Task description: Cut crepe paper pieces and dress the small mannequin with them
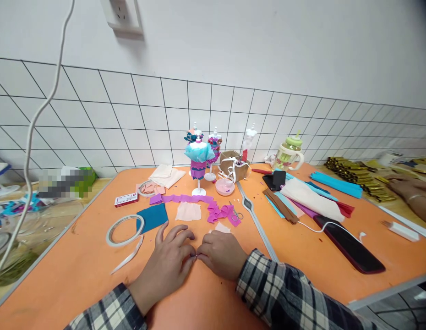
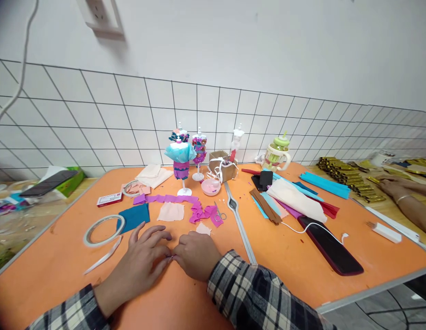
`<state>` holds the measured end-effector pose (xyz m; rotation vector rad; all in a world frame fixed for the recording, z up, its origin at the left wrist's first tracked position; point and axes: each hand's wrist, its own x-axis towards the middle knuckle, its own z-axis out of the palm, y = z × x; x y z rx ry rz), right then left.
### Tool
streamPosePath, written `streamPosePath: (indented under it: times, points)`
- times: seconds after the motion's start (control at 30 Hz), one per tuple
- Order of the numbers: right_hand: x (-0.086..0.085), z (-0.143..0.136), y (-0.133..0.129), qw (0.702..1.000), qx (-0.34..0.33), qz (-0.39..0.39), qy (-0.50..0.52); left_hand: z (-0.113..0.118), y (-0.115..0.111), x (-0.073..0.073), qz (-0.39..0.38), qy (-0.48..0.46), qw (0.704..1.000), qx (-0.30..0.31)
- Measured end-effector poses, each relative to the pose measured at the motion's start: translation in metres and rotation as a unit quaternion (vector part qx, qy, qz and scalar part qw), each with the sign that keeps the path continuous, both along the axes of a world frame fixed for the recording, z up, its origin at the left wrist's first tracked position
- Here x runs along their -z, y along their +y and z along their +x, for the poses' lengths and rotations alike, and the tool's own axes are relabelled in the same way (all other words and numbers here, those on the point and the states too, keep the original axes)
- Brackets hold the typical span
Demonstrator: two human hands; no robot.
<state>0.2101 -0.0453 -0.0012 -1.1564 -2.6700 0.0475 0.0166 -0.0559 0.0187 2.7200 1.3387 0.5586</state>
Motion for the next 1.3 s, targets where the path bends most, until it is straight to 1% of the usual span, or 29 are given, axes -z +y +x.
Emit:
streamPosePath:
  times: [0.17,0.33,0.57,0.8,1.03,1.13,1.2,1.23,1.3]
  points:
    - [0.002,0.0,-0.001,1.0,-0.001,0.01,0.0,-0.004,0.001,0.003,-0.006,0.002,1.0,-0.008]
    - [0.001,0.0,-0.001,1.0,-0.002,0.014,0.001,-0.004,0.002,0.001,-0.021,0.014,1.0,-0.006]
    - [0.0,0.0,-0.003,1.0,-0.006,0.003,-0.001,-0.005,0.002,0.002,-0.016,0.002,1.0,0.013]
    - [-0.002,0.0,-0.002,1.0,-0.012,-0.004,-0.01,-0.003,0.002,0.001,-0.017,0.01,1.0,0.01]
    - [0.002,0.003,0.001,0.999,-0.04,-0.014,-0.001,-0.002,0.001,0.001,-0.022,0.007,0.999,0.033]
    - [0.0,0.009,0.004,0.997,-0.019,-0.025,0.066,-0.004,0.005,0.002,-0.036,-0.033,0.999,0.01]
    - [-0.004,0.016,0.009,0.99,0.026,-0.022,0.135,-0.007,0.01,0.004,-0.088,-0.106,0.99,-0.01]
    - [-0.006,0.022,0.013,0.985,0.052,-0.018,0.165,-0.009,0.014,0.006,-0.128,-0.153,0.98,-0.017]
    - [-0.012,0.039,0.023,0.974,0.104,-0.004,0.2,-0.014,0.021,0.008,-0.203,-0.239,0.949,-0.027]
